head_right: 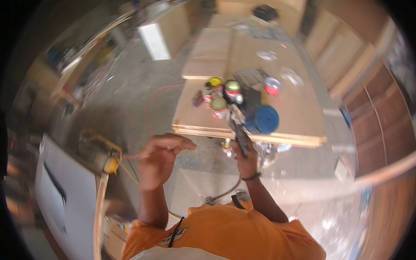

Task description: The person mixes paint in a spray gun cup, then sprays a large wooden board leaning against a wall. The person moves around the board to apply paint evenly.

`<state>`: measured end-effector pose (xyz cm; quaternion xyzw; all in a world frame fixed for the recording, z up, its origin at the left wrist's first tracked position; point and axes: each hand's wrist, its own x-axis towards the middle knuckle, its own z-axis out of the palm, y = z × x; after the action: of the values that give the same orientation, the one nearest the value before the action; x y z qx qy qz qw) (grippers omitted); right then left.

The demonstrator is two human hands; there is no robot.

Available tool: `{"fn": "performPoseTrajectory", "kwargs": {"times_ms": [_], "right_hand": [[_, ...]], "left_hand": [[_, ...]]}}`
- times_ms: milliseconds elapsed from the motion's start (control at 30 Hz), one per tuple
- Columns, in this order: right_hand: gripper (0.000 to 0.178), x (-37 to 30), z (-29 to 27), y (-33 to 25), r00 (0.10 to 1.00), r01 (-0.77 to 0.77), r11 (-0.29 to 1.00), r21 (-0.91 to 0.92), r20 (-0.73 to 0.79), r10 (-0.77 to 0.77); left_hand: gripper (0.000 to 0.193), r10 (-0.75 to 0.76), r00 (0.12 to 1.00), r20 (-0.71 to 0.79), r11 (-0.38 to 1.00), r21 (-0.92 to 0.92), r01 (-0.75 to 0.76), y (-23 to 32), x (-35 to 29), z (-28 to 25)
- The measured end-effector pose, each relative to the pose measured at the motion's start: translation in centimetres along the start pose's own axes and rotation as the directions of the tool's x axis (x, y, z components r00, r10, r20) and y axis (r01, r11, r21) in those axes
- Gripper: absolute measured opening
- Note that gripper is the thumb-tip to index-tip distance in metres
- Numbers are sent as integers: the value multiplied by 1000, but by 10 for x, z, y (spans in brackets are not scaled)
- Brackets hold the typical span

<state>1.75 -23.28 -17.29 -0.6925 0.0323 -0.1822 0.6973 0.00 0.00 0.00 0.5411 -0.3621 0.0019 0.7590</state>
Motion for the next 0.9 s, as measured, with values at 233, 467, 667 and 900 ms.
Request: {"fn": "performPoseTrajectory", "kwargs": {"times_ms": [233,467,667,900], "right_hand": [[55,-19,60,-5,977,162,955,-248,-94,-190],[56,2,22,-51,969,-15,995,-101,-246,-10],[56,36,-26,-76,874,189,968,-166,-422,-243],[56,1,-35,-78,914,-12,977,-215,-398,-76]], "left_hand": [[47,-781,540,313,624,409,666,-247,-193,-5],[46,-838,546,12,378,733,565,-292,-365,-109],[34,-951,-123,-285,-307,808,503,-241,-471,-178],[30,-974,-52,-220,-205,762,614,-301,-390,-183]]}}
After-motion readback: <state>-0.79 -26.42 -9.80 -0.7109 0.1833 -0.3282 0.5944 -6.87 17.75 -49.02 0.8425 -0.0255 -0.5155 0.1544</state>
